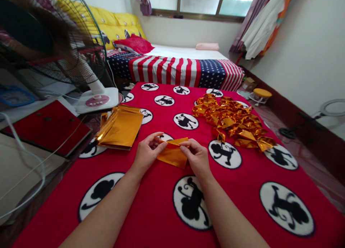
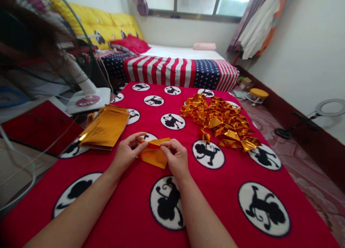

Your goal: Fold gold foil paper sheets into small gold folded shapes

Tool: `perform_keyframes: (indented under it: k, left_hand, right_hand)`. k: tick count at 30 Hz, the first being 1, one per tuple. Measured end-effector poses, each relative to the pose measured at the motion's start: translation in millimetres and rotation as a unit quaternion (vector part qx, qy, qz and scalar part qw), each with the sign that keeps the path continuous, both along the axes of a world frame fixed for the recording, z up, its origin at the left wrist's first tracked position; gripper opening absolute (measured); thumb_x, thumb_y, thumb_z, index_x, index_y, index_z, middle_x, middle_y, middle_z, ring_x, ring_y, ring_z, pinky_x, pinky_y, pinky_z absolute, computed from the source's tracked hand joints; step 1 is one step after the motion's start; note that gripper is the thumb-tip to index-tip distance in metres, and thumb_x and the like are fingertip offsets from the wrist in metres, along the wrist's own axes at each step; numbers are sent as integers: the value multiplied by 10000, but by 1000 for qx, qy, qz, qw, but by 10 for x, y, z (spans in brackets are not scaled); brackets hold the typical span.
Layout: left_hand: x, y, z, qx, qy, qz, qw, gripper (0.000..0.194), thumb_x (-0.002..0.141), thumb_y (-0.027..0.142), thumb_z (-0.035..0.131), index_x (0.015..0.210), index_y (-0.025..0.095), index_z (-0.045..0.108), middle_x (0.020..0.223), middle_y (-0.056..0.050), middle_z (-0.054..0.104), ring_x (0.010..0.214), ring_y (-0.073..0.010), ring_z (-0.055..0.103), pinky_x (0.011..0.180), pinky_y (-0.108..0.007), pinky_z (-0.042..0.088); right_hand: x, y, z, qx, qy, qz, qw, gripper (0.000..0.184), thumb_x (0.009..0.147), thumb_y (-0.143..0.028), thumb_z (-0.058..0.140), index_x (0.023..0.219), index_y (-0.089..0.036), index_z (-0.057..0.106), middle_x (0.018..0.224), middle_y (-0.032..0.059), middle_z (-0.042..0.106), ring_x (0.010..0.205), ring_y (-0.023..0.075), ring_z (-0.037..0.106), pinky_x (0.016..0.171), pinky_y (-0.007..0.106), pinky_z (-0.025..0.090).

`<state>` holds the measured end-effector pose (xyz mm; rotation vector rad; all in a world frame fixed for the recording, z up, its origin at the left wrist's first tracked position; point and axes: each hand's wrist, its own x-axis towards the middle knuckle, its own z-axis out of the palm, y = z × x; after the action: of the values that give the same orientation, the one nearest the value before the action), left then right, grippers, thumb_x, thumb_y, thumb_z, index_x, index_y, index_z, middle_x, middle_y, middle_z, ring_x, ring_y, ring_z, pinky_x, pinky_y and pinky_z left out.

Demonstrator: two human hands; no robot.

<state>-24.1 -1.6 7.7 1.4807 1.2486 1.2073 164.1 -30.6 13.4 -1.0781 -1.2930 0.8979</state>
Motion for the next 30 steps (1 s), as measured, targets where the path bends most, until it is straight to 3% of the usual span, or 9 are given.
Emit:
perform_keyframes:
  k: [10,13,18,26,30]
  left_hand:
    - [9,14,-28,62,-46,-9,997,314,758,333,742,1020,168,693,1106,-76,616,882,-168,685,816,-281,555]
    - [16,24,-44,71,-44,9,996,355,732,322,763,1041,173,670,1077,-68,614,898,-167,679,855,-299,549]
    - [34,27,-22,11,-79,29,996,508,673,326,796,1107,158,591,918,-40,656,830,-158,678,783,-278,546]
    - [43,6,-13,-19,-78,-13,997,317,703,341,780,905,147,632,856,-46,713,772,-157,680,723,-246,531]
    - [42,11,-17,-16,-79,-14,997,359,701,353,784,970,152,657,914,-58,732,809,-172,690,748,-260,543]
  right_hand:
    - [4,8,-46,-23,-1,8,1000,68,796,-257,682,797,-200,721,777,13,608,717,151,567,635,256,420]
    - [6,3,-42,-20,-5,-1,1000,55,793,-247,685,802,-206,722,769,6,597,708,145,563,627,252,414]
    - [10,4,-42,-16,-7,-16,1000,49,795,-243,686,808,-213,723,767,2,582,701,138,548,620,246,411]
    - [2,5,-46,-18,0,-13,1000,44,786,-249,695,786,-213,721,765,3,581,705,141,555,620,249,419]
    - [9,2,-52,-18,0,-11,1000,52,792,-254,695,792,-210,723,773,5,593,711,140,562,630,249,425]
